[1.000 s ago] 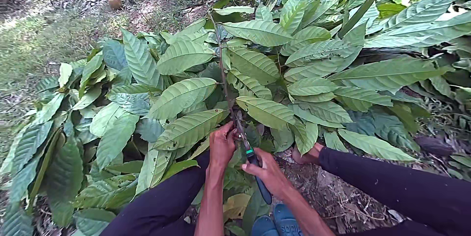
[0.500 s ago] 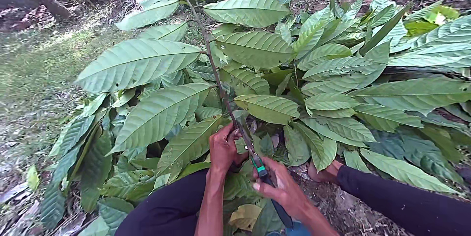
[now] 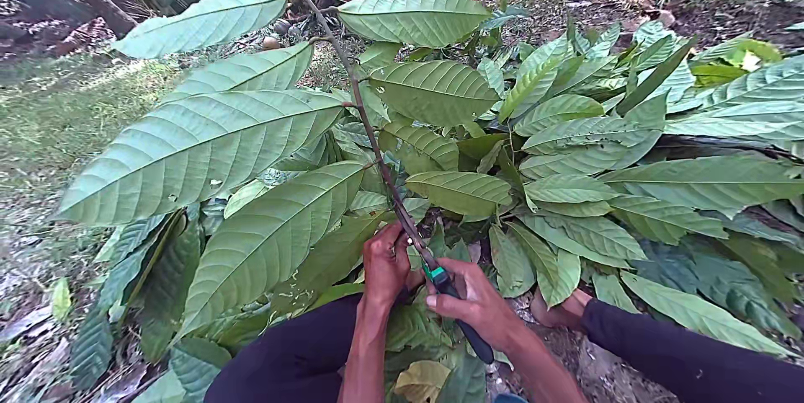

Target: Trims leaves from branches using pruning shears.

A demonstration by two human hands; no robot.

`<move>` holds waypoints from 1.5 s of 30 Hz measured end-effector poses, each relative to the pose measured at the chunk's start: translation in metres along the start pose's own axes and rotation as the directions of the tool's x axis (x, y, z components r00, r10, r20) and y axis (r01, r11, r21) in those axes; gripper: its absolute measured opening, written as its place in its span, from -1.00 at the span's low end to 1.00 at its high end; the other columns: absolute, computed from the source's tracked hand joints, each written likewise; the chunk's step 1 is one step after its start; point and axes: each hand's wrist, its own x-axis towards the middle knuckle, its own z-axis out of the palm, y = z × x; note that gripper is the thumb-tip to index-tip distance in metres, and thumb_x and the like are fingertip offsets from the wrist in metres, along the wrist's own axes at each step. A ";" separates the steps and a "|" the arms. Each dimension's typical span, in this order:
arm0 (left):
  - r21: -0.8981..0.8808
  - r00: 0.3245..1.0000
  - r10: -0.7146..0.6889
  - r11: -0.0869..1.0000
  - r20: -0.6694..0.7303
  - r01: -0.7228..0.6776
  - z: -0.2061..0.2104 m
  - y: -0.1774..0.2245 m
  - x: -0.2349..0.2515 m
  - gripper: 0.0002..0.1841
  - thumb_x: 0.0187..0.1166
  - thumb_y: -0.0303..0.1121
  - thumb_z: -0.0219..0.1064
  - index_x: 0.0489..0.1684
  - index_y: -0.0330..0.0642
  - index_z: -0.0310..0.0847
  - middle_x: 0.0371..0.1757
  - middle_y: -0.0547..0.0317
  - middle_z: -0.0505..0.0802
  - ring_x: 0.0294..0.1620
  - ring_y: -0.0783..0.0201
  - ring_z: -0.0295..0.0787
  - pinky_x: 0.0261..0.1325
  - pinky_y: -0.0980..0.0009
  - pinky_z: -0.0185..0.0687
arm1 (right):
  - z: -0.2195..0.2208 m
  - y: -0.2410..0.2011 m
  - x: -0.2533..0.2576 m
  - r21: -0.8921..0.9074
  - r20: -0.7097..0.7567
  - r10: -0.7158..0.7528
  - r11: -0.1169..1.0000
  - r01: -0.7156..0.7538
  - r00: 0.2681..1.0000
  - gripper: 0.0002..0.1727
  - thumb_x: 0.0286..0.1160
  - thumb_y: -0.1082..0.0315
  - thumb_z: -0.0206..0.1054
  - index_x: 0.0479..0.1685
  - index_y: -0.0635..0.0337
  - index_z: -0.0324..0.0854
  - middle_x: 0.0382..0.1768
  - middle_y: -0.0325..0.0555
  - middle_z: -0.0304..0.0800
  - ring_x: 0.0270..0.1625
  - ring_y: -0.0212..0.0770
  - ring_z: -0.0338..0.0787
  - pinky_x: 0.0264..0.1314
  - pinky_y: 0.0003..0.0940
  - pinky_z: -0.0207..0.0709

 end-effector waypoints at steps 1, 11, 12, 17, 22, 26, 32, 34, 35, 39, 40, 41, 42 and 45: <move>-0.001 1.000 0.005 1.000 0.001 -0.005 -0.001 0.000 0.000 -0.79 0.47 -0.62 0.26 -0.09 -0.46 0.81 -0.18 0.02 0.95 -0.21 0.33 0.93 0.00 0.41 0.86 | 0.002 0.001 0.000 0.016 -0.017 -0.013 1.000 0.013 1.000 -0.63 0.20 0.10 0.48 -0.09 0.12 0.69 -0.44 -0.43 0.76 -0.44 -0.52 0.71 -0.35 -0.56 0.60; 0.016 0.998 0.016 1.000 -0.056 -0.015 0.001 0.003 -0.004 -0.81 0.47 -0.56 0.32 -0.14 -0.49 0.83 -0.21 -0.01 0.96 -0.18 0.34 0.94 0.07 0.46 0.82 | 0.011 -0.026 0.011 0.111 0.064 -0.146 0.984 0.139 0.987 -0.62 0.29 0.13 0.37 0.00 0.19 0.63 -0.35 -0.41 0.73 -0.32 -0.49 0.74 -0.20 -0.53 0.65; 0.020 0.998 0.018 1.000 -0.062 -0.016 0.001 0.003 -0.004 -0.81 0.48 -0.55 0.32 -0.14 -0.48 0.83 -0.20 0.00 0.96 -0.16 0.35 0.93 0.09 0.47 0.80 | 0.011 -0.029 0.013 0.123 0.075 -0.149 0.983 0.139 0.986 -0.62 0.29 0.15 0.36 0.01 0.21 0.63 -0.36 -0.41 0.73 -0.33 -0.50 0.74 -0.20 -0.53 0.64; 0.015 0.997 0.026 1.000 -0.079 -0.025 0.001 0.002 -0.005 -0.81 0.45 -0.52 0.34 -0.18 -0.44 0.85 -0.23 0.02 0.95 -0.18 0.38 0.92 0.08 0.50 0.79 | 0.010 -0.040 0.015 0.218 0.169 -0.120 0.973 0.081 0.978 -0.66 0.33 0.16 0.35 -0.02 0.19 0.62 -0.37 -0.39 0.73 -0.34 -0.47 0.74 -0.19 -0.51 0.66; -0.040 0.995 0.039 0.998 -0.096 -0.043 0.002 0.004 -0.007 -0.81 0.45 -0.48 0.33 -0.24 -0.41 0.85 -0.25 0.06 0.94 -0.18 0.43 0.90 0.07 0.54 0.76 | 0.014 -0.044 0.021 0.259 0.167 -0.123 0.963 0.077 0.978 -0.66 0.35 0.19 0.33 -0.01 0.24 0.62 -0.42 -0.35 0.73 -0.39 -0.42 0.75 -0.23 -0.47 0.68; -0.001 0.994 0.050 0.999 -0.101 -0.051 0.000 0.002 -0.005 -0.81 0.41 -0.46 0.37 -0.22 -0.39 0.85 -0.27 0.07 0.94 -0.20 0.43 0.90 0.03 0.54 0.77 | 0.018 -0.048 0.021 0.268 0.104 -0.123 0.959 0.091 0.987 -0.79 0.31 0.29 0.38 -0.14 0.19 0.67 -0.58 -0.38 0.70 -0.57 -0.44 0.69 -0.43 -0.50 0.65; 0.000 0.984 0.075 0.997 -0.163 -0.076 0.000 0.016 -0.010 -0.75 0.40 -0.38 0.31 -0.45 -0.45 0.78 -0.40 0.02 0.88 -0.28 0.48 0.84 -0.06 0.58 0.70 | 0.018 -0.061 0.028 0.182 0.144 -0.243 0.959 0.215 0.959 -0.71 0.33 0.21 0.36 -0.05 0.17 0.64 -0.41 -0.46 0.73 -0.39 -0.55 0.71 -0.25 -0.56 0.64; 0.032 0.978 0.101 0.995 -0.184 -0.096 0.000 0.019 -0.012 -0.69 0.46 -0.31 0.26 -0.47 -0.47 0.71 -0.43 0.01 0.84 -0.29 0.48 0.81 -0.07 0.60 0.68 | 0.017 -0.073 0.030 0.209 0.161 -0.235 0.957 0.200 0.959 -0.69 0.34 0.22 0.30 -0.02 0.20 0.62 -0.42 -0.47 0.71 -0.37 -0.56 0.70 -0.23 -0.59 0.60; 0.051 0.974 0.120 0.992 -0.192 -0.112 0.001 0.018 -0.012 -0.65 0.50 -0.27 0.24 -0.51 -0.45 0.69 -0.45 -0.01 0.83 -0.30 0.45 0.82 -0.08 0.58 0.69 | 0.017 -0.079 0.031 0.222 0.166 -0.230 0.956 0.191 0.959 -0.69 0.34 0.23 0.28 -0.01 0.21 0.62 -0.43 -0.48 0.71 -0.39 -0.57 0.69 -0.25 -0.60 0.59; 0.008 0.971 0.120 0.993 -0.208 -0.120 0.004 0.013 -0.013 -0.54 0.64 -0.15 0.13 -0.53 -0.40 0.62 -0.53 0.05 0.77 -0.35 0.48 0.80 -0.17 0.58 0.69 | 0.017 -0.088 0.035 0.244 0.188 -0.206 0.957 0.157 0.960 -0.72 0.34 0.26 0.27 -0.02 0.18 0.63 -0.43 -0.46 0.71 -0.41 -0.54 0.70 -0.27 -0.58 0.62; -0.034 0.974 0.097 0.994 -0.207 -0.106 0.005 0.013 -0.014 -0.55 0.65 -0.15 0.13 -0.50 -0.40 0.62 -0.52 0.08 0.76 -0.34 0.52 0.78 -0.15 0.61 0.68 | 0.017 -0.090 0.035 0.245 0.186 -0.201 0.957 0.153 0.962 -0.73 0.35 0.27 0.26 -0.03 0.18 0.63 -0.43 -0.47 0.71 -0.41 -0.57 0.69 -0.27 -0.60 0.60; -0.071 0.974 0.084 0.992 -0.213 -0.101 0.006 0.012 -0.015 -0.55 0.67 -0.15 0.11 -0.50 -0.39 0.61 -0.52 0.10 0.75 -0.34 0.54 0.77 -0.16 0.61 0.67 | 0.018 -0.091 0.035 0.249 0.182 -0.201 0.957 0.152 0.963 -0.74 0.37 0.28 0.24 -0.03 0.17 0.63 -0.45 -0.50 0.71 -0.42 -0.59 0.68 -0.29 -0.63 0.59; -0.097 0.973 0.079 0.990 -0.218 -0.102 0.006 0.012 -0.015 -0.51 0.71 -0.09 0.07 -0.49 -0.35 0.60 -0.51 0.14 0.74 -0.34 0.57 0.76 -0.16 0.62 0.67 | 0.020 -0.093 0.034 0.257 0.174 -0.202 0.954 0.154 0.964 -0.77 0.39 0.30 0.23 -0.05 0.15 0.63 -0.46 -0.52 0.71 -0.45 -0.62 0.66 -0.32 -0.66 0.56; -0.192 0.973 0.045 0.977 -0.228 -0.091 0.006 0.012 -0.017 -0.37 0.76 0.17 -0.07 -0.43 -0.22 0.61 -0.50 0.35 0.73 -0.31 0.73 0.71 -0.15 0.71 0.63 | 0.025 -0.095 0.033 0.348 0.153 -0.215 0.925 0.151 0.965 -0.81 0.42 0.35 0.22 -0.11 0.18 0.66 -0.54 -0.46 0.72 -0.52 -0.56 0.69 -0.39 -0.63 0.60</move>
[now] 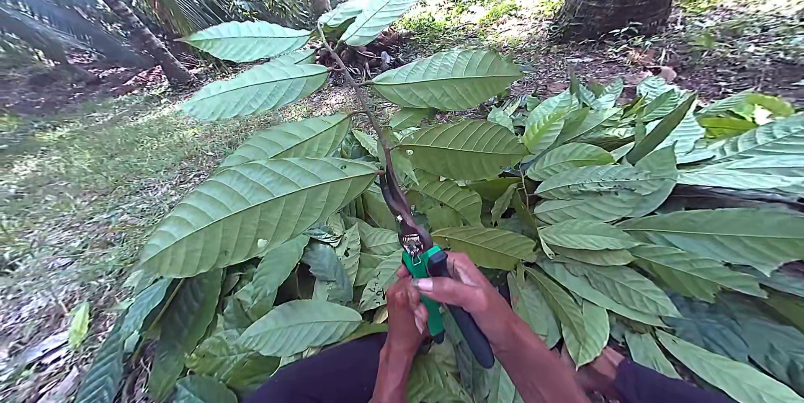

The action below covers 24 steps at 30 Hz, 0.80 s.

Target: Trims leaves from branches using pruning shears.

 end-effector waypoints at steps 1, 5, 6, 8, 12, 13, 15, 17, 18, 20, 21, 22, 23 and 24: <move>-0.019 1.000 0.002 1.000 -0.012 -0.003 0.000 -0.001 -0.001 -0.36 0.73 0.22 -0.05 -0.45 -0.18 0.62 -0.52 0.41 0.73 -0.33 0.78 0.70 -0.17 0.74 0.62 | 0.001 0.001 0.000 0.030 0.004 -0.012 0.999 0.012 1.000 -0.83 0.44 0.35 0.24 -0.13 0.20 0.67 -0.57 -0.42 0.70 -0.55 -0.52 0.69 -0.41 -0.59 0.63; 0.096 0.998 0.062 0.994 -0.012 -0.060 0.000 -0.006 -0.003 -0.39 0.71 0.17 0.03 -0.47 -0.25 0.61 -0.52 0.25 0.72 -0.36 0.64 0.71 -0.21 0.67 0.62 | 0.006 0.005 0.000 0.054 -0.028 -0.080 0.995 0.081 0.996 -0.83 0.43 0.31 0.34 -0.17 0.21 0.69 -0.62 -0.39 0.68 -0.62 -0.47 0.68 -0.50 -0.53 0.64; 0.120 0.999 0.052 0.992 -0.012 -0.050 0.000 -0.005 -0.003 -0.44 0.71 0.04 0.07 -0.43 -0.34 0.63 -0.51 0.16 0.74 -0.37 0.58 0.74 -0.20 0.62 0.65 | 0.007 0.004 0.001 0.030 -0.035 -0.102 0.994 0.103 0.994 -0.79 0.43 0.29 0.35 -0.11 0.23 0.68 -0.58 -0.40 0.69 -0.58 -0.48 0.68 -0.46 -0.54 0.65; 0.113 0.999 -0.025 0.993 -0.024 0.027 0.003 -0.001 -0.002 -0.44 0.72 -0.04 0.10 -0.29 -0.53 0.66 -0.46 0.09 0.77 -0.34 0.59 0.75 -0.14 0.64 0.66 | 0.006 -0.003 0.006 -0.003 0.007 -0.105 0.994 0.105 0.994 -0.67 0.44 0.25 0.28 0.05 0.30 0.60 -0.48 -0.38 0.71 -0.47 -0.45 0.71 -0.32 -0.50 0.67; 0.208 1.000 -0.011 0.978 -0.023 0.016 0.003 -0.001 -0.006 -0.60 0.44 -0.30 0.33 -0.14 -0.65 0.62 -0.40 -0.02 0.83 -0.30 0.52 0.80 -0.06 0.64 0.66 | 0.010 -0.025 0.016 0.017 0.065 0.000 1.000 -0.001 0.998 -0.66 0.44 0.26 0.18 0.07 0.30 0.56 -0.39 -0.30 0.73 -0.38 -0.43 0.74 -0.27 -0.53 0.66; 0.241 1.000 0.008 0.971 -0.028 -0.001 0.004 -0.004 -0.007 -0.63 0.34 -0.40 0.37 -0.14 -0.68 0.62 -0.39 -0.08 0.84 -0.31 0.44 0.83 -0.07 0.58 0.69 | 0.012 -0.029 0.019 0.033 0.074 0.025 0.999 -0.027 0.997 -0.66 0.45 0.26 0.18 0.07 0.31 0.57 -0.38 -0.28 0.73 -0.38 -0.42 0.75 -0.27 -0.52 0.67; 0.233 0.999 0.010 0.973 -0.044 0.000 0.006 -0.008 -0.010 -0.66 0.36 -0.43 0.41 -0.13 -0.67 0.63 -0.32 -0.12 0.86 -0.21 0.43 0.85 0.02 0.57 0.70 | 0.016 -0.035 0.022 0.065 0.089 0.073 0.995 -0.079 0.993 -0.67 0.47 0.26 0.16 0.07 0.31 0.56 -0.37 -0.25 0.73 -0.37 -0.38 0.77 -0.24 -0.47 0.73; 0.149 0.998 0.006 0.989 -0.070 0.004 0.008 -0.009 -0.010 -0.70 0.40 -0.42 0.43 -0.16 -0.60 0.64 -0.24 -0.02 0.85 -0.08 0.60 0.78 0.17 0.69 0.60 | 0.021 -0.037 0.025 0.078 0.092 0.073 0.994 -0.081 0.993 -0.68 0.48 0.28 0.16 0.06 0.31 0.56 -0.38 -0.24 0.72 -0.38 -0.37 0.77 -0.21 -0.46 0.74; 0.109 0.996 0.018 0.994 -0.082 -0.009 0.009 -0.011 -0.010 -0.73 0.41 -0.41 0.43 -0.19 -0.55 0.66 -0.25 0.04 0.84 -0.07 0.65 0.76 0.18 0.73 0.58 | 0.022 -0.037 0.025 0.074 0.087 0.061 0.995 -0.068 0.994 -0.68 0.48 0.28 0.16 0.06 0.32 0.56 -0.38 -0.24 0.72 -0.38 -0.38 0.77 -0.21 -0.47 0.74; 0.098 0.994 0.057 0.994 -0.095 -0.047 0.010 -0.016 -0.009 -0.76 0.42 -0.41 0.42 -0.25 -0.52 0.71 -0.31 0.07 0.85 -0.14 0.65 0.77 0.12 0.73 0.62 | 0.025 -0.037 0.026 0.066 0.067 0.034 0.997 -0.038 0.997 -0.67 0.48 0.28 0.18 0.06 0.35 0.57 -0.39 -0.24 0.72 -0.39 -0.38 0.76 -0.23 -0.48 0.72; 0.110 0.994 0.062 0.993 -0.092 -0.052 0.010 -0.017 -0.009 -0.77 0.44 -0.41 0.41 -0.26 -0.52 0.71 -0.34 0.07 0.85 -0.18 0.64 0.78 0.08 0.72 0.64 | 0.025 -0.037 0.027 0.056 0.062 0.026 0.998 -0.029 0.998 -0.67 0.48 0.27 0.19 0.06 0.35 0.57 -0.39 -0.24 0.72 -0.39 -0.38 0.76 -0.23 -0.48 0.73; 0.128 0.994 0.061 0.991 -0.087 -0.050 0.010 -0.018 -0.010 -0.76 0.44 -0.41 0.41 -0.26 -0.53 0.71 -0.35 0.07 0.85 -0.20 0.63 0.79 0.06 0.72 0.65 | 0.025 -0.037 0.027 0.048 0.060 0.016 0.999 -0.019 0.998 -0.67 0.48 0.26 0.21 0.06 0.34 0.57 -0.39 -0.23 0.72 -0.40 -0.38 0.76 -0.24 -0.47 0.73; 0.150 0.995 0.058 0.988 -0.082 -0.045 0.010 -0.017 -0.010 -0.76 0.43 -0.42 0.41 -0.25 -0.54 0.72 -0.34 0.04 0.86 -0.20 0.61 0.80 0.06 0.71 0.65 | 0.025 -0.036 0.028 0.036 0.057 0.002 0.999 -0.004 0.998 -0.67 0.48 0.25 0.22 0.05 0.33 0.57 -0.40 -0.24 0.72 -0.42 -0.38 0.76 -0.26 -0.48 0.72; 0.180 0.996 0.053 0.983 -0.077 -0.039 0.009 -0.017 -0.011 -0.76 0.39 -0.44 0.42 -0.25 -0.56 0.73 -0.34 0.01 0.87 -0.20 0.57 0.83 0.06 0.68 0.66 | 0.026 -0.036 0.028 0.015 0.048 -0.018 1.000 0.018 0.999 -0.69 0.48 0.25 0.22 0.03 0.32 0.58 -0.43 -0.26 0.71 -0.45 -0.39 0.74 -0.31 -0.49 0.71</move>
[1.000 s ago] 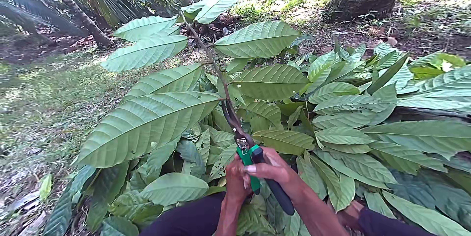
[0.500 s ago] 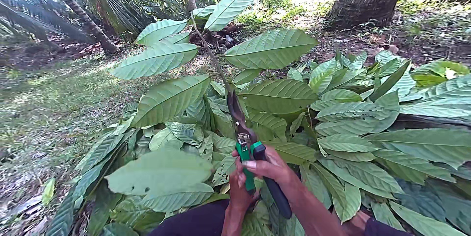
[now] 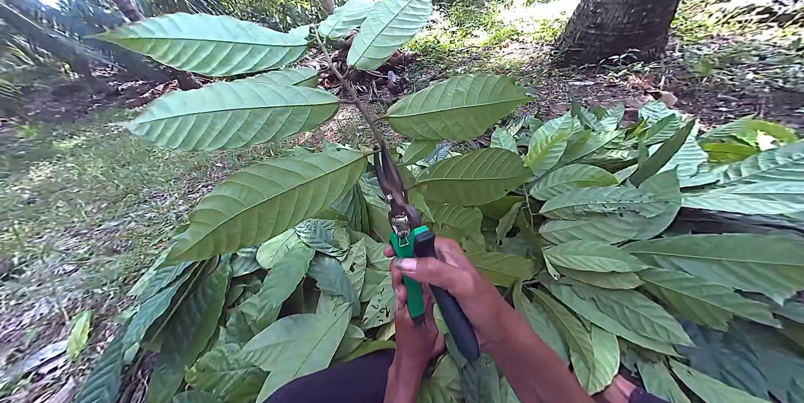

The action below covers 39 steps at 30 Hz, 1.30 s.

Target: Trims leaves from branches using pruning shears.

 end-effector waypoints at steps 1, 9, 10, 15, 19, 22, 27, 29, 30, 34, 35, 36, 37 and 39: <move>0.044 1.000 -0.003 0.999 0.002 0.003 0.000 0.000 0.000 -0.76 0.36 -0.43 0.42 -0.27 -0.55 0.72 -0.36 0.00 0.87 -0.23 0.53 0.84 0.02 0.65 0.68 | 0.000 0.001 0.000 -0.011 -0.016 -0.019 1.000 0.019 1.000 -0.71 0.48 0.27 0.24 0.00 0.32 0.60 -0.48 -0.27 0.70 -0.49 -0.39 0.73 -0.36 -0.50 0.69; 0.114 0.997 0.072 0.991 0.018 -0.073 0.003 -0.008 -0.006 -0.79 0.48 -0.42 0.34 -0.28 -0.46 0.76 -0.42 -0.01 0.86 -0.33 0.41 0.84 -0.08 0.59 0.71 | 0.005 -0.008 0.007 -0.110 0.037 -0.046 0.993 0.050 0.998 -0.68 0.49 0.22 0.26 0.01 0.30 0.61 -0.49 -0.30 0.70 -0.49 -0.40 0.72 -0.36 -0.48 0.69; 0.135 0.996 0.090 0.987 0.020 -0.092 0.004 -0.009 -0.006 -0.81 0.46 -0.44 0.35 -0.27 -0.45 0.78 -0.42 -0.02 0.87 -0.32 0.39 0.85 -0.08 0.59 0.72 | 0.006 -0.011 0.010 -0.104 0.048 -0.028 0.994 0.033 0.998 -0.65 0.49 0.21 0.22 0.04 0.32 0.60 -0.46 -0.29 0.71 -0.45 -0.39 0.74 -0.31 -0.47 0.71; 0.175 0.987 0.159 0.971 0.036 -0.163 0.005 -0.008 -0.004 -0.84 0.35 -0.54 0.34 -0.29 -0.46 0.80 -0.36 -0.04 0.91 -0.27 0.36 0.89 0.00 0.59 0.72 | 0.014 -0.024 0.022 -0.062 0.021 0.025 0.998 -0.024 0.999 -0.69 0.52 0.24 0.17 -0.03 0.33 0.62 -0.44 -0.22 0.72 -0.44 -0.35 0.77 -0.27 -0.44 0.75; 0.199 0.980 0.198 0.959 0.038 -0.201 0.006 -0.013 -0.005 -0.85 0.39 -0.55 0.29 -0.35 -0.47 0.79 -0.41 -0.04 0.88 -0.36 0.31 0.87 -0.12 0.56 0.74 | 0.019 -0.025 0.024 -0.043 0.024 0.049 0.998 -0.048 0.999 -0.69 0.57 0.22 0.15 -0.02 0.32 0.61 -0.43 -0.20 0.72 -0.41 -0.33 0.78 -0.24 -0.43 0.76; 0.227 0.979 0.200 0.953 0.027 -0.201 0.007 -0.019 -0.009 -0.84 0.35 -0.54 0.30 -0.33 -0.45 0.80 -0.38 -0.03 0.90 -0.32 0.29 0.89 -0.07 0.52 0.75 | 0.021 -0.025 0.026 -0.050 0.028 0.046 0.998 -0.045 0.999 -0.69 0.58 0.21 0.16 -0.06 0.32 0.61 -0.44 -0.20 0.73 -0.42 -0.34 0.78 -0.25 -0.43 0.76; 0.255 0.978 0.209 0.947 -0.016 -0.198 0.010 -0.028 -0.012 -0.85 0.34 -0.52 0.31 -0.40 -0.43 0.80 -0.46 0.00 0.87 -0.39 0.32 0.86 -0.14 0.56 0.73 | 0.024 -0.023 0.024 -0.061 -0.047 -0.009 0.998 0.006 0.999 -0.75 0.53 0.29 0.23 -0.16 0.34 0.65 -0.56 -0.22 0.68 -0.59 -0.35 0.71 -0.44 -0.45 0.73; 0.229 0.976 0.214 0.952 -0.030 -0.202 0.011 -0.033 -0.013 -0.88 0.35 -0.51 0.32 -0.47 -0.39 0.75 -0.49 0.03 0.84 -0.37 0.37 0.84 -0.13 0.60 0.71 | 0.026 -0.021 0.021 -0.052 -0.063 -0.028 0.998 0.025 0.998 -0.80 0.52 0.31 0.27 -0.22 0.31 0.64 -0.61 -0.24 0.65 -0.64 -0.37 0.67 -0.51 -0.48 0.69; 0.221 0.975 0.221 0.953 -0.038 -0.207 0.012 -0.034 -0.014 -0.88 0.33 -0.52 0.34 -0.48 -0.40 0.75 -0.50 0.01 0.84 -0.39 0.35 0.85 -0.15 0.59 0.72 | 0.026 -0.020 0.019 -0.067 -0.060 -0.044 0.997 0.040 0.997 -0.81 0.50 0.31 0.29 -0.22 0.29 0.64 -0.61 -0.25 0.65 -0.64 -0.38 0.67 -0.52 -0.48 0.68; 0.242 0.982 0.189 0.954 -0.017 -0.180 0.012 -0.033 -0.019 -0.84 0.32 -0.57 0.34 -0.35 -0.52 0.81 -0.37 -0.13 0.92 -0.29 0.24 0.93 -0.02 0.54 0.75 | 0.025 -0.018 0.018 -0.147 0.009 -0.052 0.988 0.053 0.999 -0.70 0.46 0.21 0.31 -0.05 0.29 0.63 -0.51 -0.28 0.70 -0.50 -0.38 0.73 -0.36 -0.47 0.71; 0.249 0.980 0.200 0.949 -0.012 -0.191 0.013 -0.034 -0.020 -0.84 0.33 -0.58 0.32 -0.35 -0.51 0.81 -0.37 -0.12 0.91 -0.30 0.25 0.92 -0.04 0.55 0.75 | 0.025 -0.019 0.019 -0.158 0.018 -0.037 0.987 0.039 0.999 -0.67 0.46 0.19 0.29 -0.02 0.30 0.62 -0.48 -0.27 0.71 -0.47 -0.37 0.75 -0.32 -0.46 0.72; 0.257 0.976 0.216 0.944 -0.010 -0.206 0.014 -0.036 -0.020 -0.84 0.35 -0.57 0.30 -0.35 -0.48 0.81 -0.38 -0.08 0.90 -0.32 0.27 0.90 -0.05 0.56 0.74 | 0.025 -0.019 0.020 -0.171 0.013 -0.028 0.985 0.030 1.000 -0.65 0.45 0.17 0.30 0.00 0.30 0.60 -0.47 -0.27 0.71 -0.45 -0.37 0.75 -0.30 -0.46 0.73; 0.262 0.974 0.224 0.941 -0.006 -0.215 0.015 -0.037 -0.021 -0.83 0.36 -0.57 0.29 -0.34 -0.46 0.82 -0.36 -0.07 0.91 -0.31 0.27 0.91 -0.04 0.55 0.75 | 0.025 -0.020 0.020 -0.185 0.000 -0.025 0.982 0.025 1.000 -0.62 0.43 0.16 0.31 0.02 0.30 0.60 -0.45 -0.27 0.71 -0.43 -0.38 0.75 -0.28 -0.47 0.72; 0.276 0.974 0.228 0.936 -0.002 -0.219 0.015 -0.038 -0.021 -0.82 0.33 -0.57 0.28 -0.33 -0.47 0.83 -0.33 -0.08 0.92 -0.30 0.23 0.92 -0.04 0.50 0.77 | 0.026 -0.021 0.021 -0.207 -0.024 -0.043 0.978 0.037 0.999 -0.60 0.41 0.15 0.32 0.05 0.31 0.60 -0.45 -0.28 0.71 -0.42 -0.38 0.75 -0.27 -0.47 0.71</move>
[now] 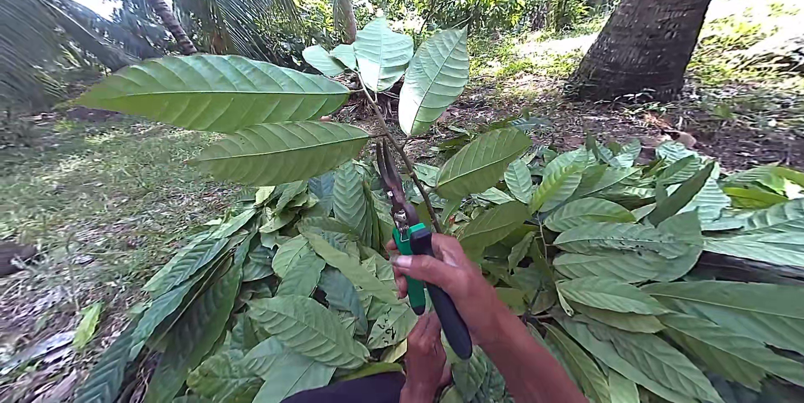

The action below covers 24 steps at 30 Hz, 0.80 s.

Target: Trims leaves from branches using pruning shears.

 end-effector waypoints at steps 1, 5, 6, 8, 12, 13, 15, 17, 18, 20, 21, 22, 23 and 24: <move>0.004 1.000 0.000 1.000 0.005 0.000 0.000 0.000 -0.001 -0.81 0.32 -0.57 0.28 -0.32 -0.48 0.83 -0.32 -0.10 0.92 -0.28 0.20 0.93 -0.03 0.48 0.78 | 0.000 -0.001 0.001 -0.006 -0.013 -0.006 1.000 0.006 1.000 -0.59 0.40 0.15 0.33 0.05 0.31 0.60 -0.45 -0.28 0.71 -0.42 -0.38 0.75 -0.27 -0.47 0.70; -0.001 1.000 0.012 1.000 0.026 -0.012 0.002 0.000 -0.005 -0.80 0.32 -0.58 0.25 -0.32 -0.48 0.82 -0.27 -0.11 0.93 -0.22 0.17 0.94 0.01 0.45 0.79 | 0.001 -0.006 0.002 -0.014 -0.063 -0.033 0.999 0.032 0.997 -0.61 0.39 0.17 0.33 0.03 0.30 0.59 -0.47 -0.27 0.71 -0.44 -0.38 0.75 -0.29 -0.48 0.69; -0.002 1.000 0.016 1.000 0.026 -0.016 0.003 0.000 -0.006 -0.80 0.31 -0.58 0.24 -0.34 -0.47 0.81 -0.28 -0.10 0.93 -0.23 0.18 0.93 0.01 0.46 0.78 | 0.001 -0.007 0.003 -0.014 -0.077 -0.048 0.999 0.047 0.996 -0.63 0.39 0.18 0.32 0.01 0.30 0.59 -0.48 -0.26 0.71 -0.45 -0.37 0.75 -0.31 -0.48 0.69; 0.006 0.999 0.017 1.000 0.027 -0.017 0.004 0.001 -0.007 -0.81 0.31 -0.57 0.25 -0.34 -0.44 0.82 -0.30 -0.07 0.93 -0.24 0.20 0.93 0.01 0.47 0.77 | 0.002 -0.007 0.003 0.016 -0.108 -0.077 0.997 0.079 0.991 -0.70 0.42 0.23 0.31 -0.07 0.30 0.61 -0.52 -0.25 0.69 -0.52 -0.36 0.72 -0.37 -0.46 0.70; 0.020 0.999 0.034 0.999 0.021 -0.034 0.006 0.002 -0.008 -0.82 0.31 -0.54 0.28 -0.37 -0.44 0.82 -0.33 -0.07 0.93 -0.26 0.20 0.93 -0.02 0.45 0.79 | 0.005 -0.006 0.001 0.037 -0.157 -0.124 0.991 0.132 0.980 -0.79 0.45 0.27 0.35 -0.19 0.27 0.65 -0.61 -0.26 0.68 -0.64 -0.36 0.67 -0.53 -0.47 0.67; 0.027 0.999 0.036 0.999 0.023 -0.036 0.006 0.002 -0.009 -0.83 0.31 -0.54 0.28 -0.38 -0.43 0.81 -0.35 -0.06 0.92 -0.27 0.21 0.93 -0.03 0.46 0.78 | 0.005 -0.005 0.001 0.032 -0.156 -0.129 0.990 0.135 0.979 -0.79 0.45 0.26 0.36 -0.19 0.27 0.64 -0.60 -0.25 0.68 -0.64 -0.37 0.68 -0.53 -0.47 0.68; 0.034 0.998 0.034 0.999 0.048 -0.035 0.007 0.002 -0.011 -0.82 0.32 -0.53 0.27 -0.37 -0.42 0.81 -0.34 -0.05 0.93 -0.28 0.20 0.93 -0.04 0.44 0.79 | 0.005 -0.007 0.003 0.015 -0.130 -0.116 0.993 0.118 0.985 -0.74 0.45 0.22 0.34 -0.13 0.28 0.63 -0.55 -0.25 0.69 -0.57 -0.36 0.70 -0.45 -0.45 0.70; 0.032 0.998 0.026 0.999 0.059 -0.028 0.008 0.000 -0.016 -0.82 0.32 -0.53 0.27 -0.36 -0.41 0.82 -0.32 -0.05 0.93 -0.25 0.18 0.94 -0.02 0.42 0.80 | 0.003 -0.012 0.007 -0.008 -0.094 -0.067 0.998 0.067 0.993 -0.65 0.45 0.18 0.29 -0.01 0.30 0.60 -0.48 -0.25 0.71 -0.48 -0.35 0.74 -0.32 -0.44 0.71; 0.038 0.998 0.019 0.999 0.058 -0.022 0.009 -0.001 -0.018 -0.82 0.32 -0.53 0.27 -0.37 -0.40 0.83 -0.32 -0.04 0.93 -0.25 0.19 0.94 -0.02 0.42 0.80 | 0.003 -0.014 0.009 -0.014 -0.092 -0.047 0.999 0.046 0.995 -0.63 0.45 0.17 0.28 0.01 0.31 0.60 -0.46 -0.24 0.72 -0.45 -0.34 0.75 -0.28 -0.42 0.73; 0.037 0.998 0.001 0.999 0.064 -0.004 0.010 0.000 -0.021 -0.83 0.32 -0.54 0.29 -0.36 -0.42 0.83 -0.31 -0.07 0.94 -0.24 0.15 0.95 -0.01 0.38 0.81 | 0.003 -0.018 0.015 -0.028 -0.115 -0.029 0.999 0.026 0.993 -0.64 0.44 0.14 0.29 -0.05 0.29 0.61 -0.45 -0.22 0.71 -0.44 -0.32 0.76 -0.26 -0.40 0.74; 0.036 0.997 -0.007 0.999 0.071 0.005 0.010 0.000 -0.022 -0.82 0.32 -0.55 0.29 -0.34 -0.43 0.84 -0.29 -0.08 0.94 -0.23 0.13 0.95 0.00 0.36 0.82 | 0.004 -0.019 0.018 -0.020 -0.136 -0.026 1.000 0.024 0.990 -0.65 0.45 0.14 0.30 -0.08 0.29 0.62 -0.46 -0.21 0.71 -0.45 -0.32 0.75 -0.28 -0.40 0.72; 0.037 0.997 -0.012 0.999 0.077 0.009 0.011 0.000 -0.024 -0.81 0.33 -0.55 0.29 -0.31 -0.44 0.84 -0.27 -0.09 0.94 -0.22 0.12 0.95 0.01 0.34 0.81 | 0.005 -0.020 0.022 -0.010 -0.153 -0.023 1.000 0.021 0.988 -0.67 0.47 0.14 0.30 -0.10 0.28 0.61 -0.46 -0.20 0.70 -0.46 -0.32 0.74 -0.28 -0.40 0.72; 0.039 0.997 -0.012 0.999 0.082 0.009 0.012 -0.001 -0.026 -0.80 0.34 -0.55 0.28 -0.30 -0.44 0.84 -0.26 -0.09 0.94 -0.21 0.12 0.95 0.01 0.34 0.82 | 0.005 -0.021 0.025 0.003 -0.167 -0.015 1.000 0.016 0.986 -0.67 0.49 0.15 0.29 -0.09 0.28 0.60 -0.46 -0.20 0.68 -0.46 -0.32 0.74 -0.28 -0.40 0.73; 0.040 0.997 -0.005 0.999 0.081 0.002 0.013 -0.002 -0.027 -0.81 0.36 -0.54 0.28 -0.30 -0.43 0.84 -0.25 -0.08 0.94 -0.21 0.13 0.95 0.01 0.35 0.82 | 0.006 -0.022 0.028 0.011 -0.178 -0.010 1.000 0.012 0.984 -0.68 0.53 0.16 0.29 -0.08 0.29 0.60 -0.45 -0.19 0.67 -0.45 -0.32 0.73 -0.27 -0.40 0.73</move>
